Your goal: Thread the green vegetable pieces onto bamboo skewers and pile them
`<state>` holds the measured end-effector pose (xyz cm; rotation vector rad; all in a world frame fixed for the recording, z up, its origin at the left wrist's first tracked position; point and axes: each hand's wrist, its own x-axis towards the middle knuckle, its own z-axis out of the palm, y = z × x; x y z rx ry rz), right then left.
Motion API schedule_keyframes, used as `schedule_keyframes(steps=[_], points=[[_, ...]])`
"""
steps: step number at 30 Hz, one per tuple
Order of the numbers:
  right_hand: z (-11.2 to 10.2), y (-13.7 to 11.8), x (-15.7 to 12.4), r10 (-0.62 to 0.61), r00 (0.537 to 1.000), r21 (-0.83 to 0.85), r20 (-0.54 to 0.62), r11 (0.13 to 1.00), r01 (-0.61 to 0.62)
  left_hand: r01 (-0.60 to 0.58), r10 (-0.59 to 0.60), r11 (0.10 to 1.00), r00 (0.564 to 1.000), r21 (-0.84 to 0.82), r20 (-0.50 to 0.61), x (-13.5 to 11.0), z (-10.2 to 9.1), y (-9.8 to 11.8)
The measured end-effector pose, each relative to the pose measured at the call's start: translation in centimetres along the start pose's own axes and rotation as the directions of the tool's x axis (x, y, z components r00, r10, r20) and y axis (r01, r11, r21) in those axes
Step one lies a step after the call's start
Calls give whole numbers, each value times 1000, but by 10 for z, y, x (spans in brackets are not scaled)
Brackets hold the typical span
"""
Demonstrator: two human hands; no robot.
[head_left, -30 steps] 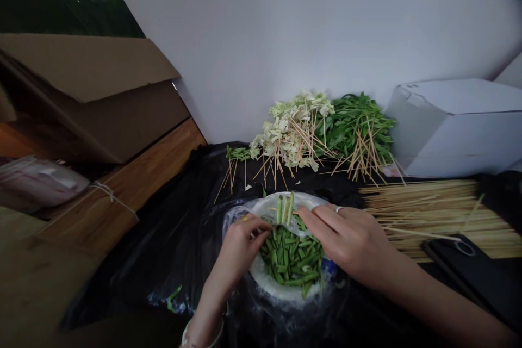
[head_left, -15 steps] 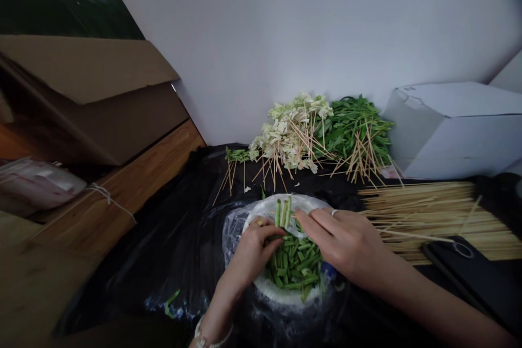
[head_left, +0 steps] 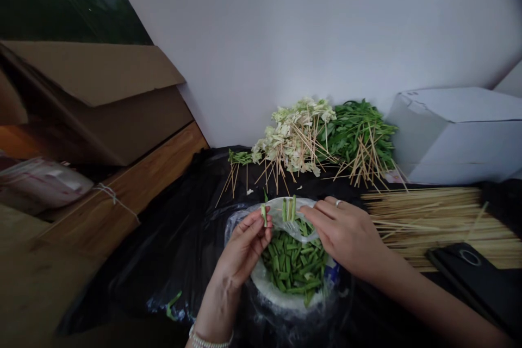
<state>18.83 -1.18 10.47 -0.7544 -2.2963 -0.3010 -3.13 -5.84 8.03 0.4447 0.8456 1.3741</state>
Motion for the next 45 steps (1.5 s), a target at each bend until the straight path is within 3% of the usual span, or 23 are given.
schedule_keyframes(steps=[4, 30, 36, 41, 45], points=[[0, -2, 2, -34, 999, 3, -23, 999, 34, 41, -39, 997, 999, -69, 22, -2, 2, 0], [6, -7, -1, -65, 996, 6, -55, 998, 66, 26, -27, 999, 1000, -46, -16, -7, 10, -2], [6, -9, -1, -83, 995, -10, -62, 997, 82, -36, 38, 997, 998, 62, -44, -6, 10, -5], [9, -7, -5, -173, 983, -42, -58, 985, 170, -131, 138, 978, 990, 165, -28, -6, 12, -8], [10, -8, -7, -183, 982, -38, -44, 983, 182, -131, 139, 977, 989, 169, -40, -7, 13, -10]])
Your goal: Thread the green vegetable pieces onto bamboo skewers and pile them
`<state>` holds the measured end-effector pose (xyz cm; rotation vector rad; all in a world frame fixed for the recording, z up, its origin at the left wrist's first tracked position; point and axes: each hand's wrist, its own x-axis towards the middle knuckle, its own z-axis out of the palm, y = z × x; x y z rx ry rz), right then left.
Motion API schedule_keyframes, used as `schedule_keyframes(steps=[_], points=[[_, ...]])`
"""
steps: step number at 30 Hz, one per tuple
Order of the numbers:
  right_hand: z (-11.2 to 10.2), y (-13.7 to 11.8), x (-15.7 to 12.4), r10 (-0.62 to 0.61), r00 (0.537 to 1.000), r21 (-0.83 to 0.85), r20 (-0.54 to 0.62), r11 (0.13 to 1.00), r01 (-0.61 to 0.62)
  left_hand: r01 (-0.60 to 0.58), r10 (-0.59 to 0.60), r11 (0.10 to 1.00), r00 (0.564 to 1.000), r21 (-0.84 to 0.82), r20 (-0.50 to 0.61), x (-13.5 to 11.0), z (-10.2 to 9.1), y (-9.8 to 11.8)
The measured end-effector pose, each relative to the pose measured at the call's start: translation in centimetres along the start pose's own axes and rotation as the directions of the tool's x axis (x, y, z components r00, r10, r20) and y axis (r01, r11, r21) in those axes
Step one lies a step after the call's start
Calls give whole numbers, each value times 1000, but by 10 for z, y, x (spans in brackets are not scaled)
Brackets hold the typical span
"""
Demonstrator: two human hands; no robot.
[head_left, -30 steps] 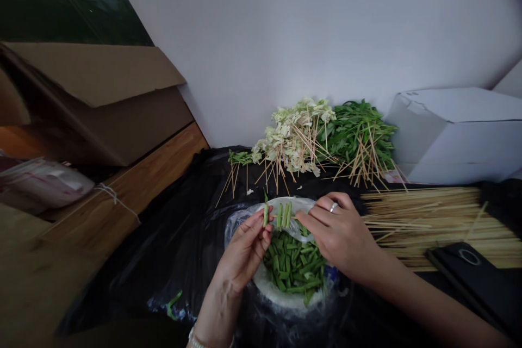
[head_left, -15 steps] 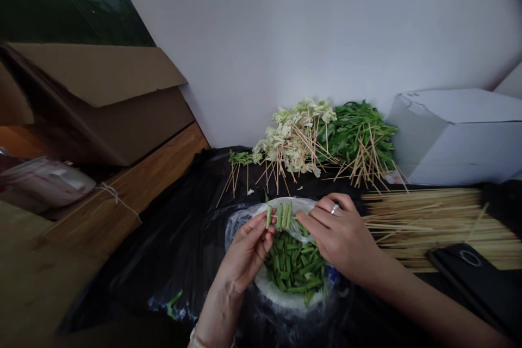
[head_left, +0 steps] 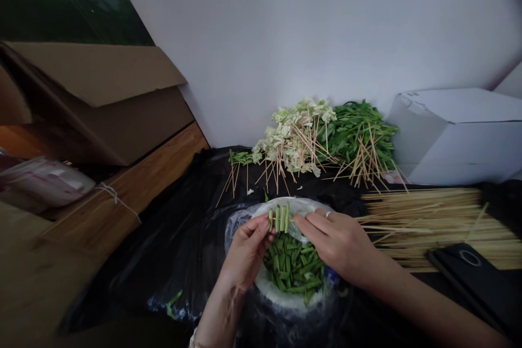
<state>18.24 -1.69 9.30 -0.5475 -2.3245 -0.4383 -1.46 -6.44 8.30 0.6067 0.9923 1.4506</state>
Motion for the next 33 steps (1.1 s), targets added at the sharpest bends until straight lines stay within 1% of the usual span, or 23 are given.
schedule_keyframes(steps=[5, 8, 10, 12, 13, 14, 15, 17, 18, 19, 20, 22, 26, 28, 30, 31, 32, 33], points=[[1, -1, -2, -8, 1000, -16, 16, 1000, 9, 4, -4, 1000, 1000, 16, 26, 1, -1, -2], [-1, 1, -1, -22, 1000, -15, 10, 1000, 22, 0, -3, 998, 999, 65, 46, 2, -3, -2], [-5, 3, 0, -29, 1000, -25, -7, 999, 29, -13, 5, 988, 999, 155, 50, 2, -5, -1], [-10, 5, 3, -20, 1000, -45, -18, 999, 19, -65, 45, 946, 997, 318, 68, 1, -7, 0], [-13, 6, 4, -9, 1000, -55, -20, 998, 8, -108, 74, 899, 993, 424, 95, 0, -9, 0], [-15, 7, 5, 3, 1000, -62, -20, 998, -4, -158, 98, 828, 986, 538, 138, 0, -11, -1], [-17, 7, 6, 13, 1000, -65, -17, 998, -14, -210, 106, 730, 975, 650, 196, -1, -13, -3], [-19, 8, 7, 20, 1000, -68, -15, 997, -21, -308, 72, 476, 947, 824, 313, -1, -17, -8], [-19, 8, 7, 16, 1000, -71, -15, 997, -17, -343, 44, 342, 936, 875, 350, -1, -17, -12], [-18, 8, 6, 11, 1000, -75, -10, 997, -12, -363, 22, 222, 930, 905, 367, -1, -18, -15], [-17, 8, 6, 6, 1000, -78, -6, 997, -7, -369, 11, 126, 929, 921, 371, 0, -17, -20], [-16, 8, 5, -2, 1000, -80, 2, 997, 2, -358, 19, -1, 934, 934, 358, 3, -13, -27], [-13, 8, 3, -19, 1000, -83, 8, 996, 19, -320, 21, -173, 944, 931, 329, 9, -4, -39], [-13, 8, 3, -25, 1000, -88, 9, 996, 26, -322, 16, -219, 942, 921, 334, 12, -2, -43], [-12, 8, 3, -22, 1000, -93, 12, 995, 23, -359, 14, -201, 929, 912, 369, 13, -2, -44], [-12, 9, 3, -17, 1000, -95, 11, 995, 18, -381, 17, -165, 921, 910, 389, 13, -3, -43], [-13, 9, 3, -10, 1000, -100, 10, 995, 11, -401, 20, -111, 914, 909, 406, 12, -4, -41], [-13, 10, 3, -2, 1000, -105, 11, 995, 3, -415, 24, -37, 909, 909, 416, 11, -6, -37]])
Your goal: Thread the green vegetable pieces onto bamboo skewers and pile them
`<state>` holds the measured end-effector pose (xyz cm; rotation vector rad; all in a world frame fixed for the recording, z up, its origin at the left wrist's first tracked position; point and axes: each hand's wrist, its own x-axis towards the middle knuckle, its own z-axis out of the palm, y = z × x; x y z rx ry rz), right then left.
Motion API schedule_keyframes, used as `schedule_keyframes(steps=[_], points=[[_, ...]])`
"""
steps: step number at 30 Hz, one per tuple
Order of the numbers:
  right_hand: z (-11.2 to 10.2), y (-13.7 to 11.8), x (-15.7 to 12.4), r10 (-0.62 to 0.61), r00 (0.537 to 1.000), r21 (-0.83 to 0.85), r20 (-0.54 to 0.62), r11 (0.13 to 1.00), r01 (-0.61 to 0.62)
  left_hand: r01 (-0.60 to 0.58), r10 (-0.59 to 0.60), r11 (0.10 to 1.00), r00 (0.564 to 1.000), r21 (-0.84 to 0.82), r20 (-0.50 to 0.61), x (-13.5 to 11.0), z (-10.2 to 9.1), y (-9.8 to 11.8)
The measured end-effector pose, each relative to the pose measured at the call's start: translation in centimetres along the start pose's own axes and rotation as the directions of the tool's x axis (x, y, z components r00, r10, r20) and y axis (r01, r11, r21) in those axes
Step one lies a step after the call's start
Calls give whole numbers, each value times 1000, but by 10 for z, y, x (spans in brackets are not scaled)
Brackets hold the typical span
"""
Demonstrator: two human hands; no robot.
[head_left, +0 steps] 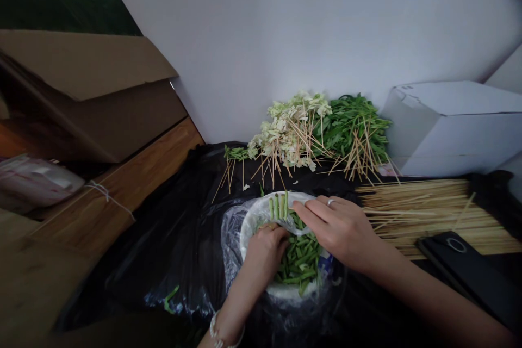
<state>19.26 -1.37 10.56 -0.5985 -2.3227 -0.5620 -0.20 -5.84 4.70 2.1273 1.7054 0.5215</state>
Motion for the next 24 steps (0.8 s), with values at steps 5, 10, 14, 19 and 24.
schedule_keyframes(steps=[5, 10, 14, 19, 24], points=[[-3, 4, -1, 34, 999, -8, 5, 999, -34, 81, -72, 840, 997, -536, 39, -10, -36, -8], [-5, 4, -1, 73, 997, 23, -17, 997, -73, 83, -366, 267, 930, -960, -21, -10, -51, -14], [-4, -2, -1, 50, 998, 55, -43, 997, -47, 35, -436, -160, 894, -987, 102, -6, -44, -10], [-3, -7, 0, 15, 998, 54, -54, 998, -12, 53, -353, -371, 915, -927, 194, -6, -41, -3], [-1, -9, 0, 8, 998, 31, -55, 1000, -6, 54, -357, -384, 912, -922, 202, -7, -42, 1]])
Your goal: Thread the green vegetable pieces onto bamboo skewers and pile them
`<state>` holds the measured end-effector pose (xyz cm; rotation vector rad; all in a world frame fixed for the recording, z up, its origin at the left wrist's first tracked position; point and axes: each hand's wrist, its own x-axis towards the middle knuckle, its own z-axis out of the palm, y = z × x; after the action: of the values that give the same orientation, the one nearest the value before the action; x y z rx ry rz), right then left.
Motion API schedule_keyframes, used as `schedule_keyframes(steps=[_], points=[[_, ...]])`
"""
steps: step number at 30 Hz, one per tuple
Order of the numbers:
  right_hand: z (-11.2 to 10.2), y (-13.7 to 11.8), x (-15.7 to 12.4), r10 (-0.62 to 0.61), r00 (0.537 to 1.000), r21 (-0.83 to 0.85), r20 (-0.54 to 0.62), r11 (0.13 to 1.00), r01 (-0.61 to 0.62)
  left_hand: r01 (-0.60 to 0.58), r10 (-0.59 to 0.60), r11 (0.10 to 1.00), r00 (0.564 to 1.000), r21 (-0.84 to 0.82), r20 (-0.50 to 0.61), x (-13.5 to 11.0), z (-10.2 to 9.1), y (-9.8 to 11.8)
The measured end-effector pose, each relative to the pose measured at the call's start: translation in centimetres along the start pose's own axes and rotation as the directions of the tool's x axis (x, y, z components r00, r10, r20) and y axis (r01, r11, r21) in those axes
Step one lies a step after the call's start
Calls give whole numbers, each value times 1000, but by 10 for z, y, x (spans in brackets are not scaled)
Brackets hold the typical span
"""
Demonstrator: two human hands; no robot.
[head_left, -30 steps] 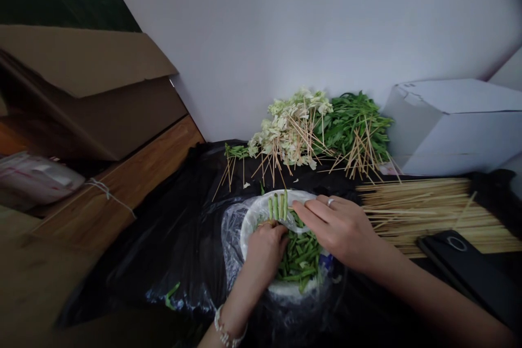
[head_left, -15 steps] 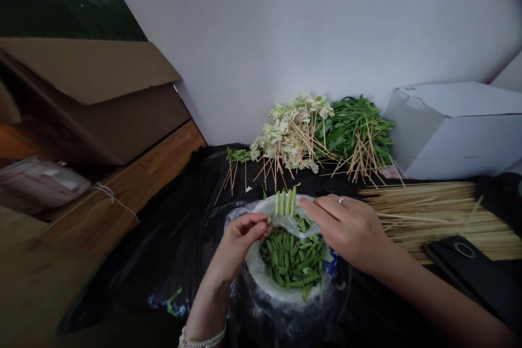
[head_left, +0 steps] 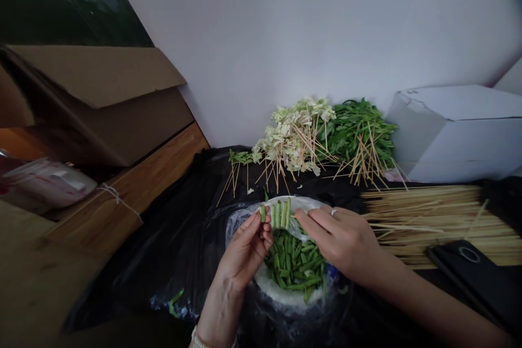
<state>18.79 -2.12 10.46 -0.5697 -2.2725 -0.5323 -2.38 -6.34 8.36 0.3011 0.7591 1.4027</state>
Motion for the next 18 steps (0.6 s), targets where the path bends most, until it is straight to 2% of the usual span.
schedule_keyframes(steps=[13, 18], points=[[-1, -4, 1, 3, 1000, -8, -1, 1000, -3, -38, 38, 998, 999, 44, 9, -4, 4, -2], [-11, -10, 5, -34, 999, -103, 9, 994, 35, -79, 81, 994, 997, 71, -20, -6, 7, -3]])
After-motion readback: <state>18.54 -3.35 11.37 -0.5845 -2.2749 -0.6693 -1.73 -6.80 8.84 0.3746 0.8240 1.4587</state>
